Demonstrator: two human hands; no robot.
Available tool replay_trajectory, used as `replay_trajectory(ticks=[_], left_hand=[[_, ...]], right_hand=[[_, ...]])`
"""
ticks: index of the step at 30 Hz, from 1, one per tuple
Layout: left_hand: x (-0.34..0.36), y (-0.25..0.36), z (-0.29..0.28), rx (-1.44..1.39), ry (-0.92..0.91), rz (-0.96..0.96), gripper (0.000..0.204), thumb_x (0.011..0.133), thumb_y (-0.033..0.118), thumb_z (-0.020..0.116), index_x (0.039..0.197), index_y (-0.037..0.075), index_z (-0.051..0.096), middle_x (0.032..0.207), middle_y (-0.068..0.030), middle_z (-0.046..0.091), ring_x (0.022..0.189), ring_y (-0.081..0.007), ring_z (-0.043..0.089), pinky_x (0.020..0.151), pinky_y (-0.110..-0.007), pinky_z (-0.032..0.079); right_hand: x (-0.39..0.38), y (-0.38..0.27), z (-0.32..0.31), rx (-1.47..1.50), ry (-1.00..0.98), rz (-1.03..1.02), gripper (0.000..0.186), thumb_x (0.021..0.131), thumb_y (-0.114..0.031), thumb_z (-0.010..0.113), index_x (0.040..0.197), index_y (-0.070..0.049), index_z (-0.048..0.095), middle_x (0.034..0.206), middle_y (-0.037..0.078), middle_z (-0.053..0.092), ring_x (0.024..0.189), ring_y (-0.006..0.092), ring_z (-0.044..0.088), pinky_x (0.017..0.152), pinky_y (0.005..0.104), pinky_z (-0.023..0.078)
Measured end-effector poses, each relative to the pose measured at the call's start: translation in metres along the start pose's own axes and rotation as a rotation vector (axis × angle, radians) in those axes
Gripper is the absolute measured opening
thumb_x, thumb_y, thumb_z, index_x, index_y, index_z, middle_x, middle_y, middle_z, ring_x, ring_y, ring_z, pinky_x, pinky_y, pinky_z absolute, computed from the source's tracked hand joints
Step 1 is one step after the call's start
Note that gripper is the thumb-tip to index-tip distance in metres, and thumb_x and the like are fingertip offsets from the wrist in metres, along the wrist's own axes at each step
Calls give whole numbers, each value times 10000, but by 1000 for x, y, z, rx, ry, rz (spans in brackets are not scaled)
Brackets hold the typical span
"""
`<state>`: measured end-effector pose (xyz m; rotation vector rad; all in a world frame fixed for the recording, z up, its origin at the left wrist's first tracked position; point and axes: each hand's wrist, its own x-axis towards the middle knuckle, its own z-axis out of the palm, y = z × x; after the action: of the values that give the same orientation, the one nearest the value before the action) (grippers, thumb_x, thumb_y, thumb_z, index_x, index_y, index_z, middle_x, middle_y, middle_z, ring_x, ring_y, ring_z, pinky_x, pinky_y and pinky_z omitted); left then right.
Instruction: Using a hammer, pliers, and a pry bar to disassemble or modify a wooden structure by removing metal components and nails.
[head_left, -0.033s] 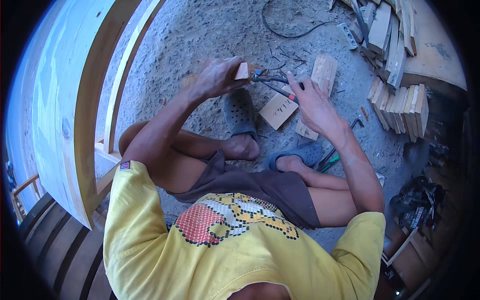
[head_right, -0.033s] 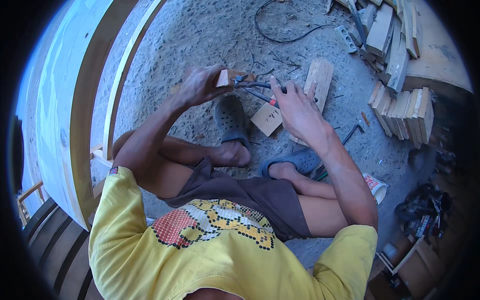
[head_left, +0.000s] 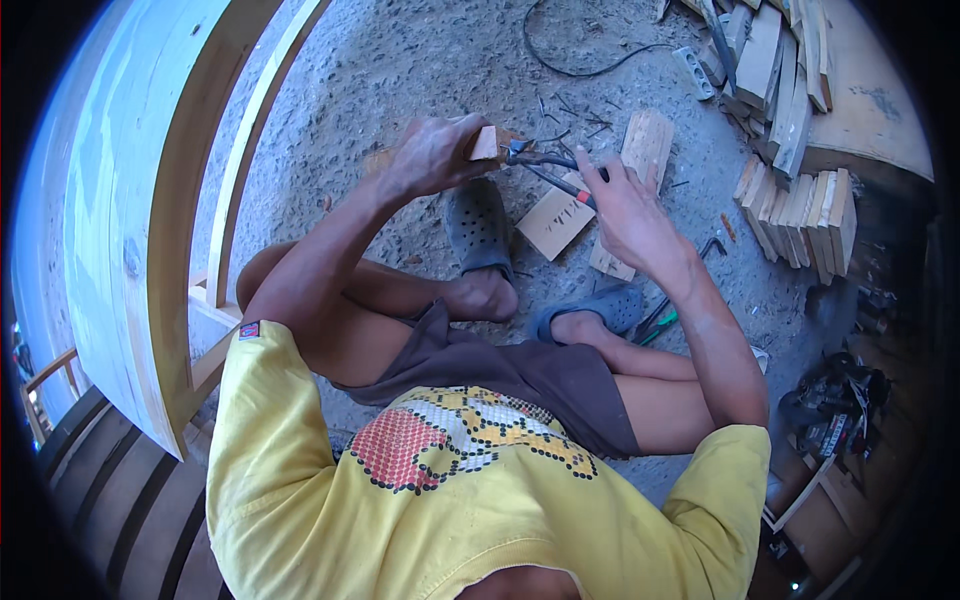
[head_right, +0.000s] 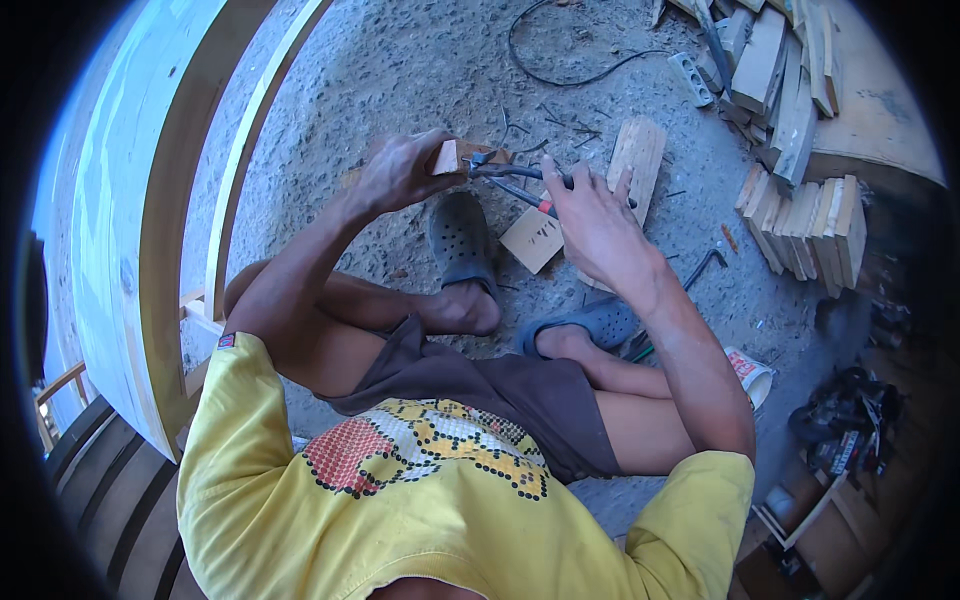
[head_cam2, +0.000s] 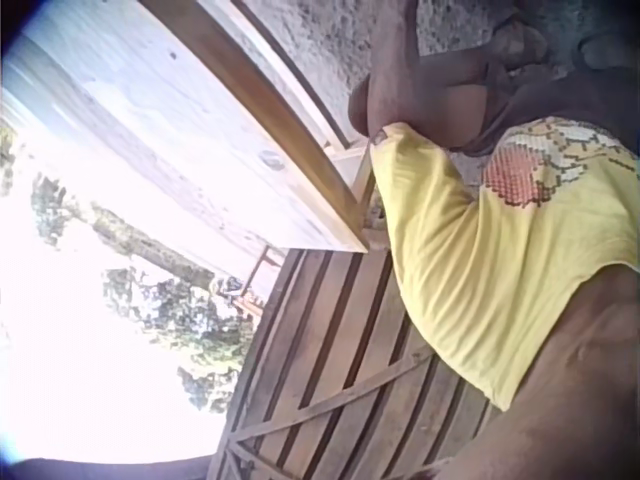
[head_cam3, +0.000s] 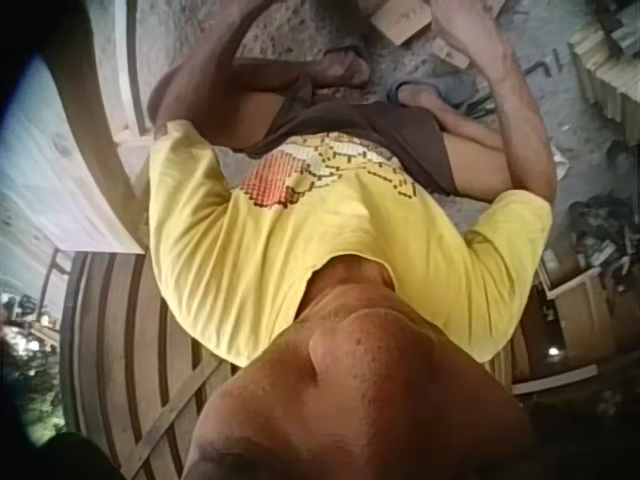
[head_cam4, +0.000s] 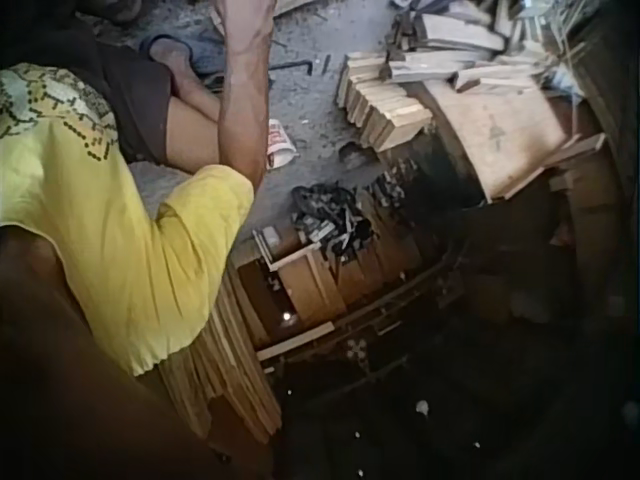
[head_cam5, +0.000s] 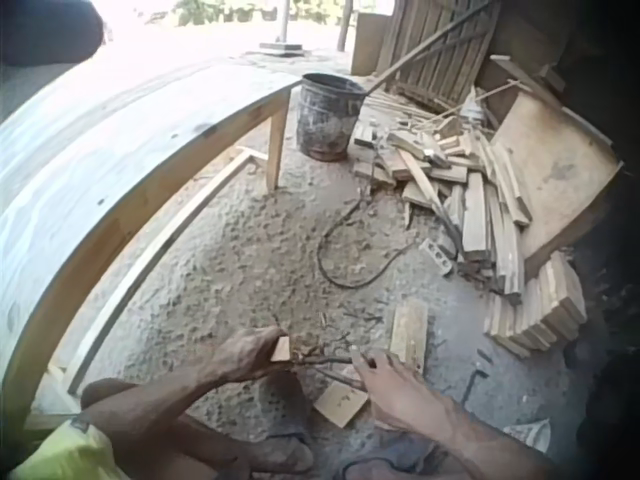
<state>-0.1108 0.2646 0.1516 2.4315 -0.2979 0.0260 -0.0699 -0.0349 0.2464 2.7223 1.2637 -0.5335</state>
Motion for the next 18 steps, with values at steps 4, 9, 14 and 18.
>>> replay_trajectory(ticks=[4,9,14,18], left_hand=[[3,1,-2,-21,-82,50,514,840,423,848,1210,110,677,891,-165,753,838,-370,741,724,-480,557],[5,-12,-6,-59,-122,-12,481,844,410,835,1157,89,664,960,-147,758,898,-349,744,777,-473,567],[13,-32,-20,-133,57,-86,495,832,358,861,1194,70,688,958,-137,776,886,-304,766,789,-453,581],[22,-23,-12,-31,-1,-148,498,809,334,867,1194,72,691,988,-152,771,908,-328,753,815,-465,567]], right_hand=[[-3,8,8,107,-50,39,671,879,25,579,1519,22,378,1246,291,508,1198,495,569,1033,669,428],[13,45,40,197,-10,-74,685,888,25,594,1539,3,383,1263,280,526,1174,491,573,1007,556,472],[5,43,50,699,-63,-147,762,926,7,614,1628,-115,344,1155,243,578,1142,475,586,1046,472,468],[-7,22,24,175,65,-14,848,911,1,632,1663,-218,308,1284,228,514,1287,443,510,1149,656,347]])
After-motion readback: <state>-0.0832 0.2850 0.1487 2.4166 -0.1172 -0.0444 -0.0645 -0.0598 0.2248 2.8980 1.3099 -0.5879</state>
